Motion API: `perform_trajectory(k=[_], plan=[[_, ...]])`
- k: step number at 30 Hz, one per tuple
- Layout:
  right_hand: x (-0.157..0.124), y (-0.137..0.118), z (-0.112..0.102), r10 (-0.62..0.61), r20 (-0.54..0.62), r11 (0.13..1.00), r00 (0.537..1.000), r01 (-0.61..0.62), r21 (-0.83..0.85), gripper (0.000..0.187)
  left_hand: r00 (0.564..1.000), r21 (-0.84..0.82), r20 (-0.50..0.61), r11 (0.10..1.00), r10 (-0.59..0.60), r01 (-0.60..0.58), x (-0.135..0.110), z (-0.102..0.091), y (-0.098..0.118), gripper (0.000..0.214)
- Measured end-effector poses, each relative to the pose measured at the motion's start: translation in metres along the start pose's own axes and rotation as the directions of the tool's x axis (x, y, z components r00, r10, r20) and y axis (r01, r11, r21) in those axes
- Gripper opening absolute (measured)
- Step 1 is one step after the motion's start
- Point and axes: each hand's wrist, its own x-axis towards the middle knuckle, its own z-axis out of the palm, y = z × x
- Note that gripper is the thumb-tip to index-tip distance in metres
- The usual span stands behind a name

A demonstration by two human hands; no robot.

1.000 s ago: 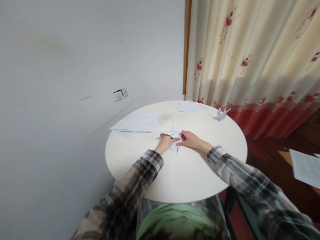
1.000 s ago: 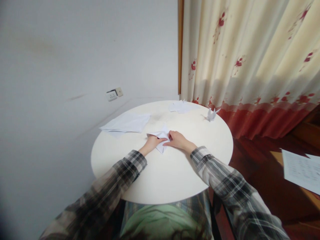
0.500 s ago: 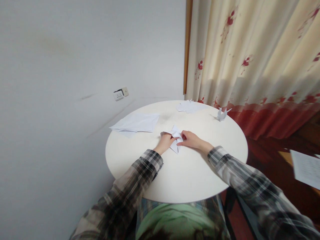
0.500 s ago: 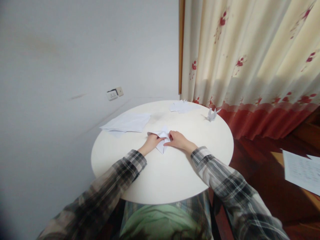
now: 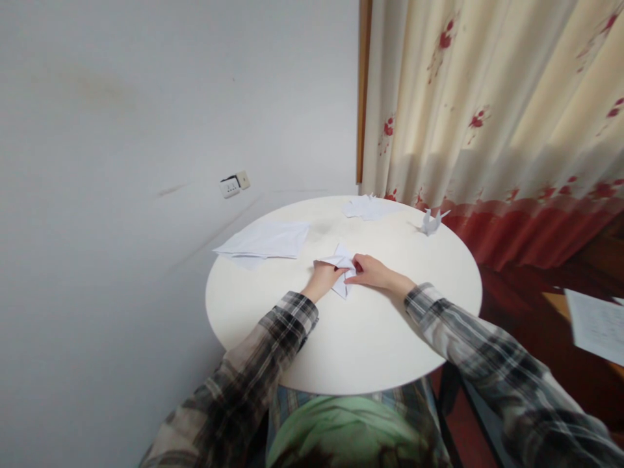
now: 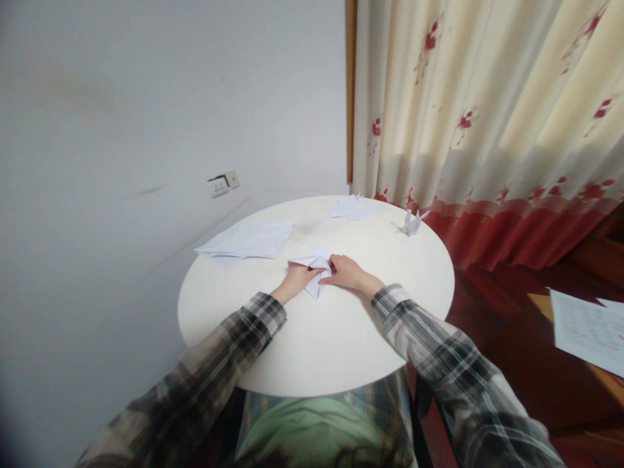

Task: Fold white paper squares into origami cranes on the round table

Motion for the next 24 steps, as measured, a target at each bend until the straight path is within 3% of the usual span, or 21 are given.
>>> perform_trajectory(k=[10, 19, 24], plan=[[0.000, 0.003, 0.001, -0.014, -0.006, 1.000, 1.000, 0.014, 0.002, 0.042, 0.992, -0.172, 0.078, 0.979, -0.100, 0.113, -0.001, 0.000, -0.001, 0.029], [0.000, 0.005, 0.003, -0.027, -0.024, 1.000, 0.999, 0.028, 0.010, 0.042, 0.988, -0.156, 0.070, 0.977, -0.135, 0.144, -0.001, -0.002, 0.005, 0.027], [0.001, 0.007, 0.003, -0.032, -0.042, 0.999, 0.999, 0.033, 0.043, 0.030, 0.989, -0.151, 0.068, 0.979, -0.128, 0.137, -0.002, -0.004, 0.008, 0.024]])
